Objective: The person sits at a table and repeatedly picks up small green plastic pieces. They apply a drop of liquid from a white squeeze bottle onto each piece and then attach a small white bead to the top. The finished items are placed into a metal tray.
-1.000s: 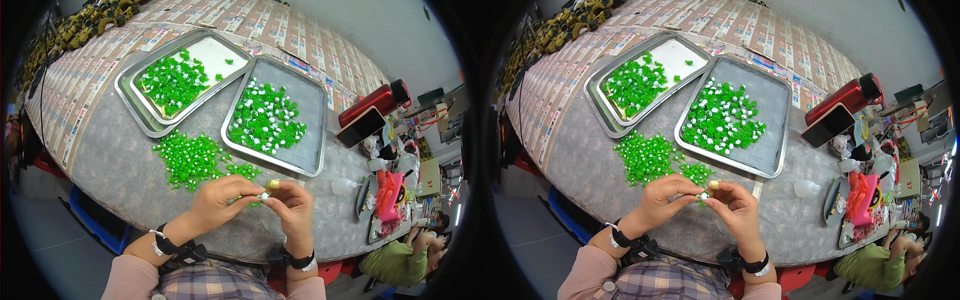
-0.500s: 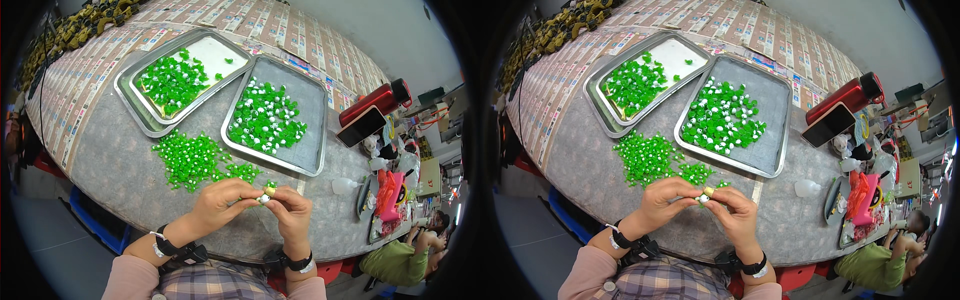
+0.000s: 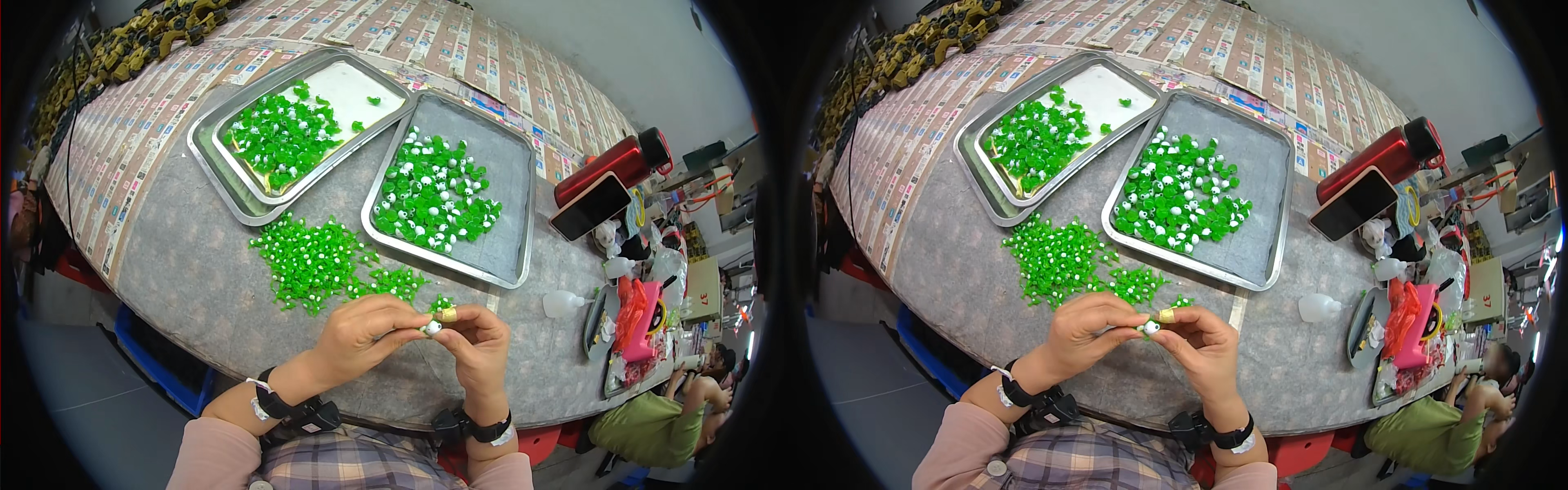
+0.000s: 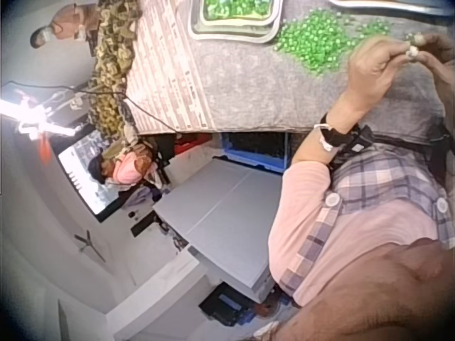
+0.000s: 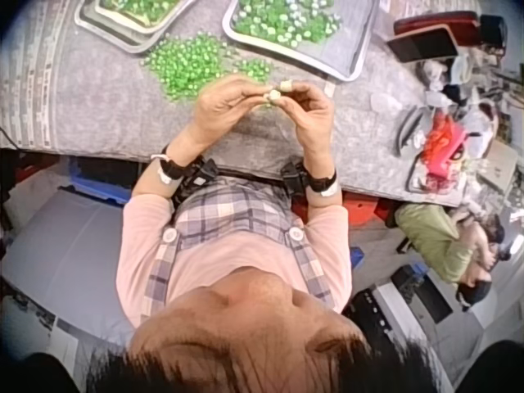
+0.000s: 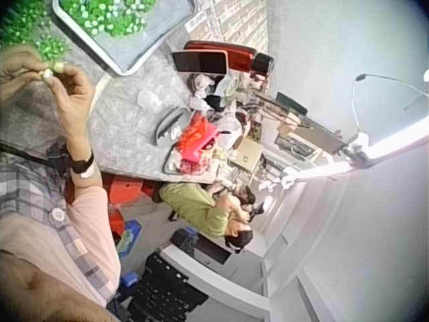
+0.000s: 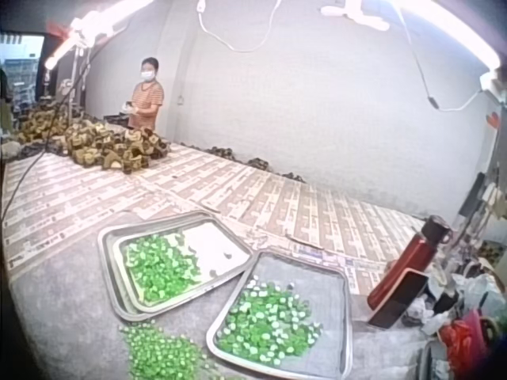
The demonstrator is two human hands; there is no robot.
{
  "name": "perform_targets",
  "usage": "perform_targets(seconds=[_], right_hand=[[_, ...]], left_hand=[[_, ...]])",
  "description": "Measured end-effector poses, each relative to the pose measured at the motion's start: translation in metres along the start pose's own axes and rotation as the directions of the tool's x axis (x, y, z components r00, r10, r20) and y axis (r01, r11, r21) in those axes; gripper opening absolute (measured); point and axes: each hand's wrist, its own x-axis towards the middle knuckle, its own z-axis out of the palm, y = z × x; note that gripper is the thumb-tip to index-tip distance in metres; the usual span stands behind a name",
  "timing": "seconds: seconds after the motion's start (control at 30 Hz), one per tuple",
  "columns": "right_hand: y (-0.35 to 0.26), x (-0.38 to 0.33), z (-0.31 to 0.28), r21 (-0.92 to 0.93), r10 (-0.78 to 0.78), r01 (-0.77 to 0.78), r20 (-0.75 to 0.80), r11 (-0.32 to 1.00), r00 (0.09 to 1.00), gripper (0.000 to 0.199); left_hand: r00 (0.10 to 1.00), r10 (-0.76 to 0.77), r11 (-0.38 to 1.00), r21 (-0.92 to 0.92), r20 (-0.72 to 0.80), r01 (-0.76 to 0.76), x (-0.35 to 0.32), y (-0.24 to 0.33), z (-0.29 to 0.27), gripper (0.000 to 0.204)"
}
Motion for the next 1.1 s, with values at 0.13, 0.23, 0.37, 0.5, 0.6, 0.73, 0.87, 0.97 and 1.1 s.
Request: perform_targets(seconds=[0.13,0.23,0.37,0.5,0.6,0.73,0.87,0.97,1.1], right_hand=[[0.000,0.000,-0.002,-0.002,0.004,-0.004,0.016,1.000,1.000,0.017],[0.000,0.000,-0.003,-0.006,0.010,-0.010,0.030,1.000,1.000,0.017],[0.002,0.000,-0.007,-0.021,0.023,-0.022,0.057,1.000,0.998,0.017],[0.001,0.001,-0.007,-0.016,0.025,-0.024,0.075,1.000,0.997,0.017],[0.001,0.001,-0.008,-0.028,0.042,-0.040,0.076,0.999,0.996,0.017],[0.000,0.002,-0.008,-0.035,0.076,-0.074,0.067,0.997,0.995,0.018],[0.001,0.002,-0.010,-0.040,0.084,-0.081,0.078,0.996,0.993,0.018],[0.002,0.002,-0.012,-0.009,0.072,-0.071,0.092,0.997,0.993,0.019],[0.000,0.002,-0.010,-0.006,0.018,-0.018,0.121,1.000,0.992,0.022]], left_hand=[[1.000,-0.009,1.000,0.008,0.017,0.009,0.001,0.000,0.000,0.018],[1.000,-0.014,1.000,-0.001,0.028,0.014,0.001,0.000,0.000,0.018],[0.999,-0.022,0.999,-0.040,0.038,0.023,0.001,0.000,0.000,0.017],[0.999,-0.029,0.998,-0.050,0.046,0.031,0.000,0.000,-0.001,0.017],[0.999,-0.023,0.999,-0.044,0.049,0.025,0.000,0.000,0.000,0.017],[0.999,0.008,1.000,-0.013,0.040,-0.007,0.000,-0.002,0.000,0.018],[0.999,0.020,1.000,0.002,0.042,-0.020,0.000,-0.001,0.000,0.018],[0.999,0.026,1.000,-0.010,0.046,-0.026,0.001,0.000,0.000,0.018],[0.999,0.011,0.998,-0.059,0.040,-0.008,0.000,0.001,0.000,0.019]])
